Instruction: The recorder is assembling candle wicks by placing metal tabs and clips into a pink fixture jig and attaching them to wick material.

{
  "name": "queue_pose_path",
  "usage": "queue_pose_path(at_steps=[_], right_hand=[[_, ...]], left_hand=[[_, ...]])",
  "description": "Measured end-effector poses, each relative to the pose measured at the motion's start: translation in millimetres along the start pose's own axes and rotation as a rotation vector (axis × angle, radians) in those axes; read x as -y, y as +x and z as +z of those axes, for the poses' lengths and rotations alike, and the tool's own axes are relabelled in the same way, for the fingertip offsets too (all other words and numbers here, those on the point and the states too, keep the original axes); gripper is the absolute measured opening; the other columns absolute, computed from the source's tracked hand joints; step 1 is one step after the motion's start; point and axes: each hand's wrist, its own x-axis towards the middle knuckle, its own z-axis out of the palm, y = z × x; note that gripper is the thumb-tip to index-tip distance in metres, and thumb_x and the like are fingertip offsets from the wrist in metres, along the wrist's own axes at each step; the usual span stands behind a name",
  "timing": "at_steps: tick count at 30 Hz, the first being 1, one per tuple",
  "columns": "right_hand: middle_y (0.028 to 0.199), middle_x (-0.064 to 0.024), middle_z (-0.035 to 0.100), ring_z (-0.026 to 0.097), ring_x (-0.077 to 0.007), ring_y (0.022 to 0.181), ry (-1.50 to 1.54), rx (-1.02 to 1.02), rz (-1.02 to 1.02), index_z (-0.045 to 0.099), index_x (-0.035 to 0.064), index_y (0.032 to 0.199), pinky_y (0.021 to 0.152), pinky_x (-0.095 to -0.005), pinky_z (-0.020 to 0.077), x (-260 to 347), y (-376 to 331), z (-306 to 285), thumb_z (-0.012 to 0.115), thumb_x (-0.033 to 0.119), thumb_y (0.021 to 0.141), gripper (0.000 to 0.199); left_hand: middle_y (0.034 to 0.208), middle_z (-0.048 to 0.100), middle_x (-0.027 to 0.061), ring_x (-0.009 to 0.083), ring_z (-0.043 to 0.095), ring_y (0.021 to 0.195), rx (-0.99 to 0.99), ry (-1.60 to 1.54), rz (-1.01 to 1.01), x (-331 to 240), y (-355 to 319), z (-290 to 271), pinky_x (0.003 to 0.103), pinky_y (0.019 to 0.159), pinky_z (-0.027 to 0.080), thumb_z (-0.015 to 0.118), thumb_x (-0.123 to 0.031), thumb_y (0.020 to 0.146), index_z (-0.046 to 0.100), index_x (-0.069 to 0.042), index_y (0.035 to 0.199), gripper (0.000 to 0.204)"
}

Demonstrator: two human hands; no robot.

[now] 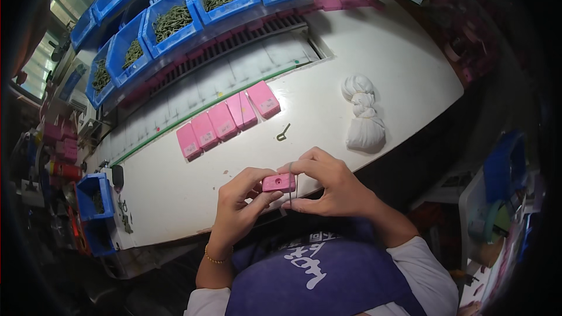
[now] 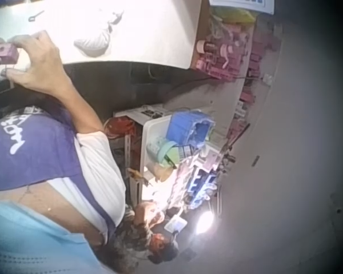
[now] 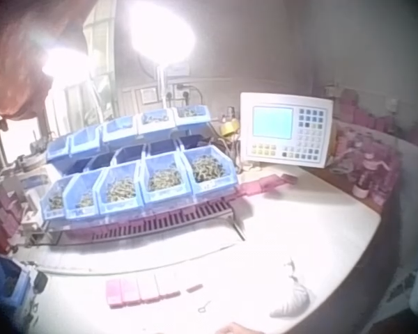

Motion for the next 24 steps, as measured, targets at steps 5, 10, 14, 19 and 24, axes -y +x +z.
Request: queue_pose_path(at_steps=[5, 10, 14, 19, 24], right_hand=[[0.1, -0.0088, 0.065, 0.063, -0.0248, 0.094, 0.006, 0.053, 0.01, 0.065, 0.0133, 0.122, 0.079, -0.0366, 0.0534, 1, 1, -4, 0.083, 0.023, 0.07, 0.056], [0.1, -0.0082, 0.065, 0.065, -0.0221, 0.09, 0.021, 0.068, 0.033, 0.067, 0.0105, 0.116, 0.075, -0.0326, 0.0543, 1, 0, -4, 0.082, 0.018, 0.071, 0.048], [0.101, -0.0099, 0.069, 0.065, -0.0231, 0.092, 0.041, 0.085, 0.091, 0.067, 0.0115, 0.11, 0.079, -0.0346, 0.0539, 0, -2, -1, 0.081, 0.024, 0.075, 0.039], [0.103, -0.0113, 0.067, 0.064, -0.0203, 0.092, 0.517, 0.046, 0.236, 0.056, 0.0055, 0.119, 0.084, -0.0355, 0.0523, -12, -22, 31, 0.068, 0.02, 0.093, 0.033], [0.109, -0.0109, 0.058, 0.063, -0.0183, 0.091, 1.537, 0.031, 0.487, 0.046, 0.0022, 0.12, 0.084, -0.0323, 0.0512, -30, -19, 42, 0.059, 0.003, 0.096, 0.027]], left_hand=[[0.098, 0.068, 0.0077, 0.0143, 0.067, 0.081, 0.074, -0.019, -0.025, -7, 0, 2, 0.027, 0.073, 0.056, 0.07, 0.0, 0.087, 0.068, -0.001, 0.11, 0.023], [0.098, 0.068, 0.0079, 0.0143, 0.068, 0.084, 0.111, -0.033, 0.014, -4, -1, 1, 0.027, 0.073, 0.056, 0.071, 0.001, 0.086, 0.068, 0.0, 0.11, 0.024], [0.1, 0.067, 0.0085, 0.0135, 0.067, 0.086, -0.008, -0.162, 0.08, -4, -6, 2, 0.026, 0.073, 0.057, 0.072, 0.004, 0.085, 0.066, 0.001, 0.109, 0.025], [0.101, 0.065, 0.0092, 0.0134, 0.067, 0.086, -0.108, -0.259, 0.159, -5, -9, 3, 0.025, 0.072, 0.057, 0.071, 0.006, 0.086, 0.065, 0.004, 0.109, 0.024], [0.101, 0.065, 0.0092, 0.013, 0.066, 0.087, -0.101, -0.263, 0.169, -15, -12, 5, 0.024, 0.073, 0.056, 0.071, 0.006, 0.086, 0.064, 0.004, 0.108, 0.024]])
